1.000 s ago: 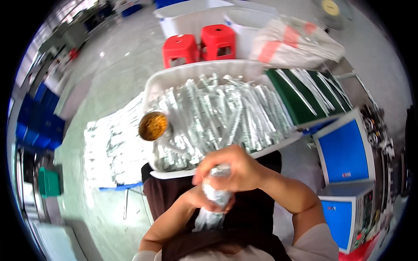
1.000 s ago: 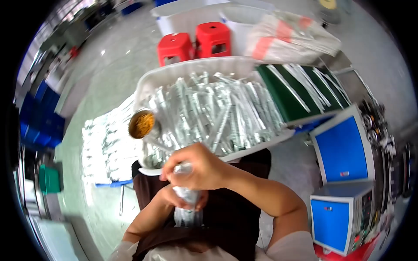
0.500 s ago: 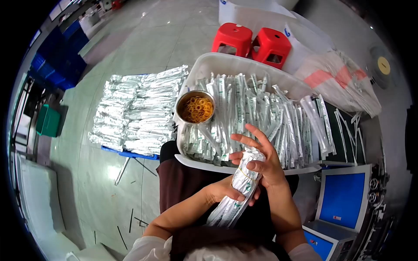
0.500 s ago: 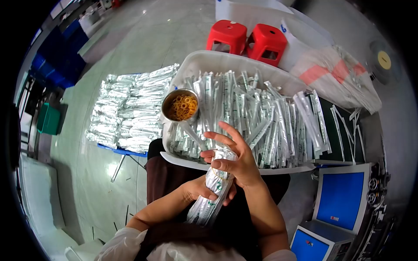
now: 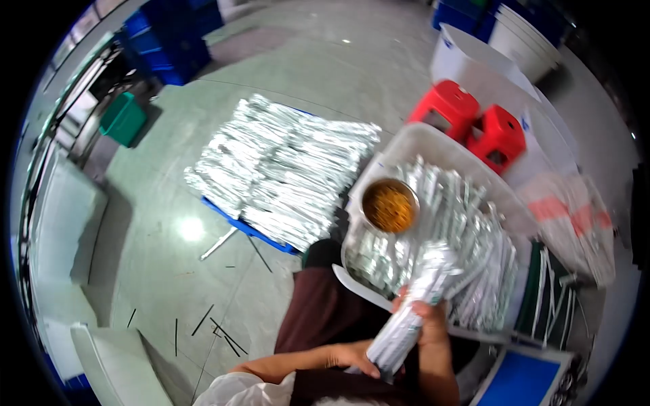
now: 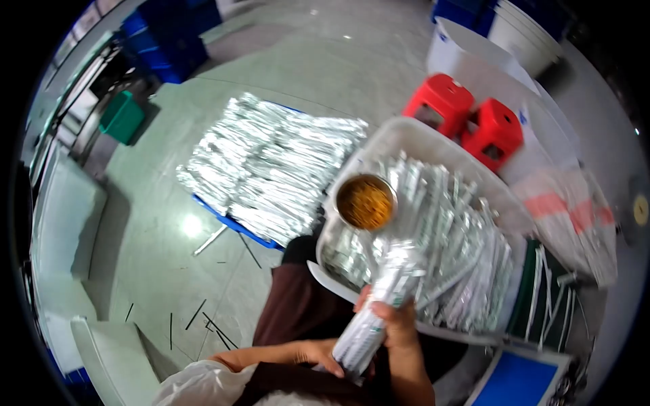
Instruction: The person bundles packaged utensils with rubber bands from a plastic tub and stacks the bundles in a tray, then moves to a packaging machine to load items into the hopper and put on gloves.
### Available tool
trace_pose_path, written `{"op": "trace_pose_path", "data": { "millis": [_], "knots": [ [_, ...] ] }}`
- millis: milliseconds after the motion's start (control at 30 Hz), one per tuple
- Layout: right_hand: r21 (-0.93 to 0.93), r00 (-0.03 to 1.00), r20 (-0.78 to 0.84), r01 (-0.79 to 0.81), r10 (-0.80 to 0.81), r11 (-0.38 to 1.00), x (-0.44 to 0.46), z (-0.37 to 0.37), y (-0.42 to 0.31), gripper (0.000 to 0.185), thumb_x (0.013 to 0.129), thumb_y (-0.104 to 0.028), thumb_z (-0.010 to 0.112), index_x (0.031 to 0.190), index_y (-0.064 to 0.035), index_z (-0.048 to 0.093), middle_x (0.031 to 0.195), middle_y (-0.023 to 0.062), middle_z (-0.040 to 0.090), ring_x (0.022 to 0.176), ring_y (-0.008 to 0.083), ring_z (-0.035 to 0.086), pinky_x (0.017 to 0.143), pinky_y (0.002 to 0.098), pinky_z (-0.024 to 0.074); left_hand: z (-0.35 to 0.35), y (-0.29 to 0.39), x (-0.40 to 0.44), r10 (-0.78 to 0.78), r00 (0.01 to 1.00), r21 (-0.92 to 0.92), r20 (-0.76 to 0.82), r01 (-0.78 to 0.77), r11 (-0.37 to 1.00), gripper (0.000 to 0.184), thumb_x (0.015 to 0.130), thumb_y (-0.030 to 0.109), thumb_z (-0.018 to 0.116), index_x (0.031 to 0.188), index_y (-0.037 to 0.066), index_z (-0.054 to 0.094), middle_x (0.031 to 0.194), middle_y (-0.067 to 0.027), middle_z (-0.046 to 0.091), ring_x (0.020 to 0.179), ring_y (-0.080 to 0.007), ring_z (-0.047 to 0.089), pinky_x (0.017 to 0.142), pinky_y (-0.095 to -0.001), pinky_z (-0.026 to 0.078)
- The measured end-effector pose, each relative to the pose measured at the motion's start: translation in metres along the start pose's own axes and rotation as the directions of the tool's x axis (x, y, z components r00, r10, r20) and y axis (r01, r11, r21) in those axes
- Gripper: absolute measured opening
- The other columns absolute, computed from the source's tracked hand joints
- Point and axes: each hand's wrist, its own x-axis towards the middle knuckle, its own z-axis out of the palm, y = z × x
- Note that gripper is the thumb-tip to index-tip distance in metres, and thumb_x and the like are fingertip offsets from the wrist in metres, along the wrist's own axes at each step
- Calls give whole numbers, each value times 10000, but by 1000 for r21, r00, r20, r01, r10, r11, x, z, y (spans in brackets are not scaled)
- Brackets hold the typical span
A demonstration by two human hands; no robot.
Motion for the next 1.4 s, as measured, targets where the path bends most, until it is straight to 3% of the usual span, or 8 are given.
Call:
{"op": "trace_pose_path", "data": {
  "millis": [200,333,467,800,933,1067,1267,1400],
  "knots": [
    [-274,887,158,462,-435,843,89,68,-51,831,661,-410,699,1231,36,292,1035,154,488,941,218,508,811,329,413,-6,119,-30,613,611,652,-501,-200,732,690,599,150,729,1188,-17,410,1037,-86,546,947,-145,505,842,-289,401],
    [-411,959,105,281,-261,867,79,47,-47,692,716,-338,688,1208,25,364,1079,154,507,938,233,537,795,330,431,-112,238,-68,895,-39,824,-445,374,426,565,624,236,707,1109,84,461,891,-142,611,782,-242,613,702,-351,478],
    [-648,974,-89,103,-209,755,65,-19,-23,402,795,-78,562,1148,57,423,998,110,542,879,194,542,769,302,447,-222,339,-97,957,-195,560,-217,778,285,581,624,373,710,1066,90,462,835,-135,608,711,-318,601,611,-402,467],
    [-919,893,-353,-275,-277,283,53,-84,-58,302,744,-91,599,1022,8,534,895,100,594,817,192,583,712,289,458,-417,385,-91,745,-3,177,-667,971,162,465,801,377,521,1120,41,479,881,-150,601,884,-317,529,702,-421,431],
    [-886,788,-451,-341,-418,314,30,-114,-48,325,766,-126,606,1056,-14,510,1003,135,554,906,253,553,771,331,437,-419,370,-110,886,-128,-258,-446,966,9,770,784,583,432,1357,141,169,1265,-204,347,1133,-352,381,865,-491,341],
    [-944,733,-295,-325,-613,67,4,-144,-35,363,779,-171,604,1088,-20,490,1092,172,499,997,320,499,827,387,411,-376,323,-127,996,60,178,72,981,-72,634,846,472,428,1315,75,269,1252,-193,378,1170,-353,350,941,-467,300],
    [-857,505,-355,-511,-787,58,-19,-280,-20,680,739,-390,635,1163,84,395,1179,260,420,1076,372,440,886,416,374,-133,155,-40,994,-81,652,-72,750,108,294,799,108,580,1021,-39,455,921,-204,531,866,-310,523,752,-392,434],
    [-552,489,-824,-807,-285,210,26,-340,-61,1040,612,-615,627,1248,123,264,1307,297,249,1244,371,225,1018,410,212,-53,79,-11,939,330,470,-93,846,-251,419,813,232,572,1100,-42,438,988,-230,507,876,-348,511,782,-413,422]
  ]
}}
